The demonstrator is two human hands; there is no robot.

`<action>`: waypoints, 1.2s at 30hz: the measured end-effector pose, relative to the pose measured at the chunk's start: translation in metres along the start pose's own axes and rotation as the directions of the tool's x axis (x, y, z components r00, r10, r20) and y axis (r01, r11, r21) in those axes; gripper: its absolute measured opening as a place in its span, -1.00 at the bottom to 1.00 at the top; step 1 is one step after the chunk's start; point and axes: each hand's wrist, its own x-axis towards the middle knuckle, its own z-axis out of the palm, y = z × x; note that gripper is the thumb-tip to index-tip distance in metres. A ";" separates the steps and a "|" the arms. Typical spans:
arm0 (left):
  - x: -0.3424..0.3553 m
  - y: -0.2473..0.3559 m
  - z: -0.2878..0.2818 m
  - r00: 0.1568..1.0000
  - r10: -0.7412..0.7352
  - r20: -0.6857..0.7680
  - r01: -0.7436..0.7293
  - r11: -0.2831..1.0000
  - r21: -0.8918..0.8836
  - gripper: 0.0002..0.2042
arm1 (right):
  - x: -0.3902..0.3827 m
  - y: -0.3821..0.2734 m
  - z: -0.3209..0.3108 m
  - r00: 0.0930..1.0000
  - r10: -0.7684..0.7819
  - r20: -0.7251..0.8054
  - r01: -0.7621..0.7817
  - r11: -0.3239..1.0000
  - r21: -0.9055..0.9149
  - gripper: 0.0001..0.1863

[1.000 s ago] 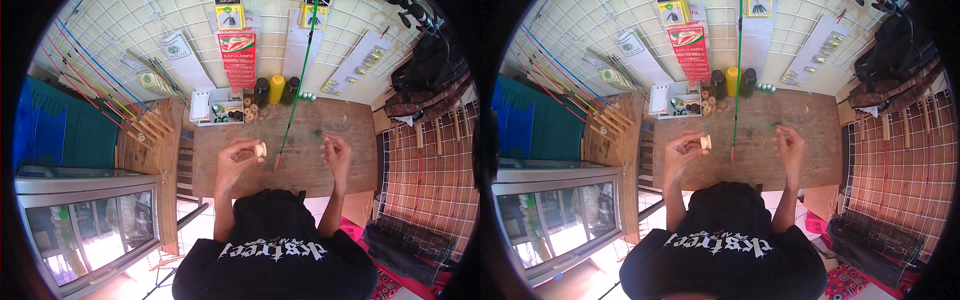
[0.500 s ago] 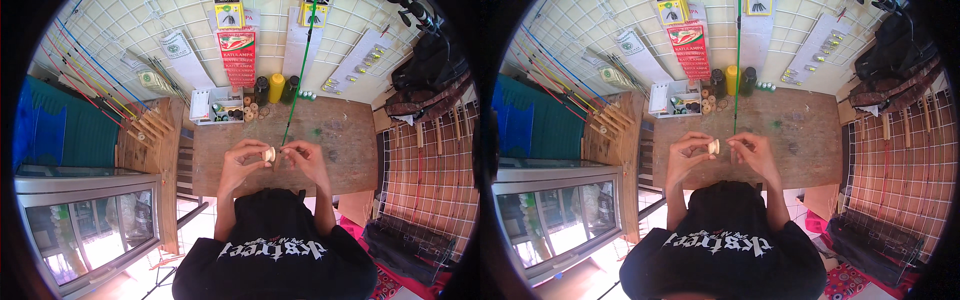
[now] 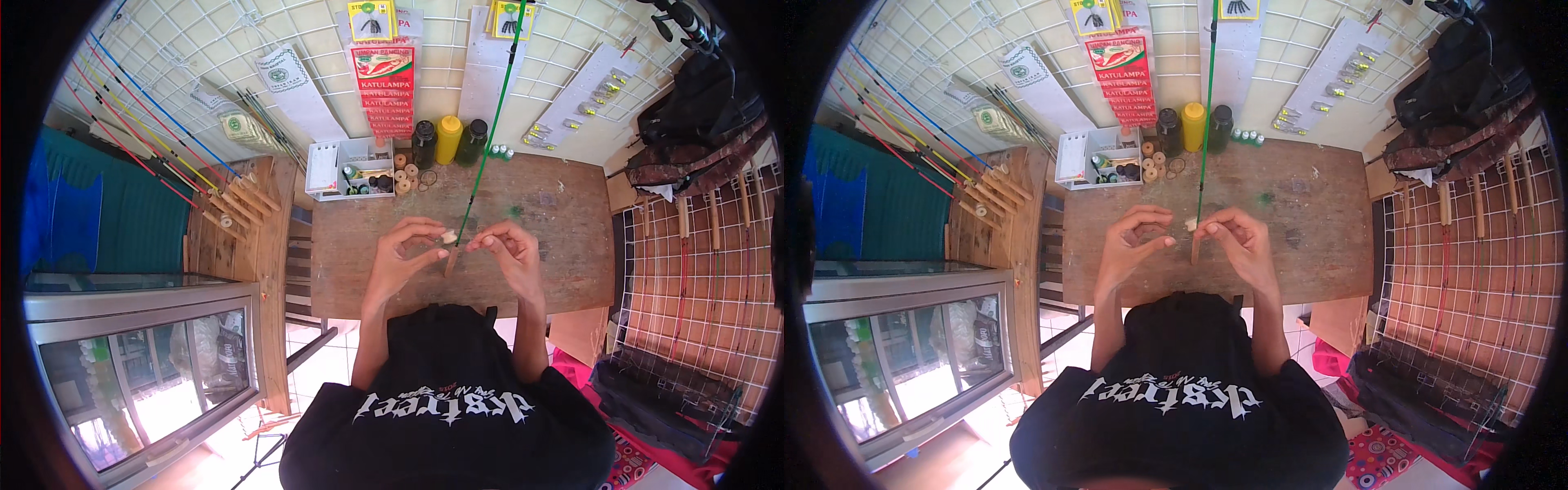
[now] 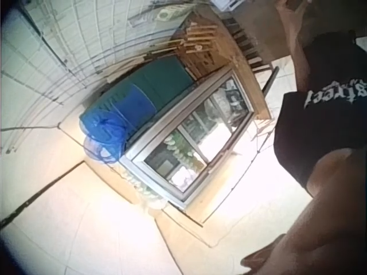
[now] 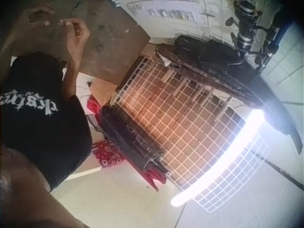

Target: Repairing or assembling a fishing rod by threading line through guides and attaching components.

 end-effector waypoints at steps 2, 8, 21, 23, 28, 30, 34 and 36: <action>0.002 -0.002 0.001 0.999 -0.020 0.026 0.019 0.999 0.044 -0.69 | 0.003 -0.003 0.002 1.000 0.007 0.014 -0.007 1.000 0.020 -0.91; 0.013 -0.074 -0.028 0.997 -0.072 -0.001 0.068 0.941 0.331 -0.71 | 0.011 -0.015 -0.001 0.999 -0.040 -0.012 0.040 0.999 -0.034 -0.89; 0.005 -0.236 -0.166 0.789 0.325 -0.522 0.343 0.472 0.812 -0.59 | -0.019 -0.040 -0.036 0.956 -0.146 -0.253 0.141 0.989 -0.037 -0.86; 0.007 -0.232 -0.154 0.826 0.282 -0.489 0.286 0.538 0.793 -0.58 | -0.018 -0.036 -0.036 0.944 -0.129 -0.305 0.133 0.991 -0.008 -0.86; -0.004 -0.203 -0.153 0.915 0.075 -0.396 0.162 0.832 0.531 -0.45 | -0.004 -0.019 -0.036 0.905 -0.137 -0.403 0.146 0.989 -0.009 -0.85; -0.005 -0.139 -0.132 0.910 -0.413 -0.013 0.399 0.886 -0.238 -0.32 | 0.003 -0.013 -0.049 0.850 -0.143 -0.507 0.180 0.983 0.025 -0.85; -0.031 -0.125 -0.148 0.946 -0.196 0.258 0.309 0.784 -0.538 -0.22 | 0.017 -0.010 -0.066 0.729 -0.133 -0.672 0.281 0.952 0.116 -0.85; -0.040 -0.126 -0.153 0.993 0.007 0.120 0.083 0.684 -0.724 -0.21 | 0.019 -0.010 -0.072 0.666 -0.180 -0.724 0.321 0.945 0.060 -0.84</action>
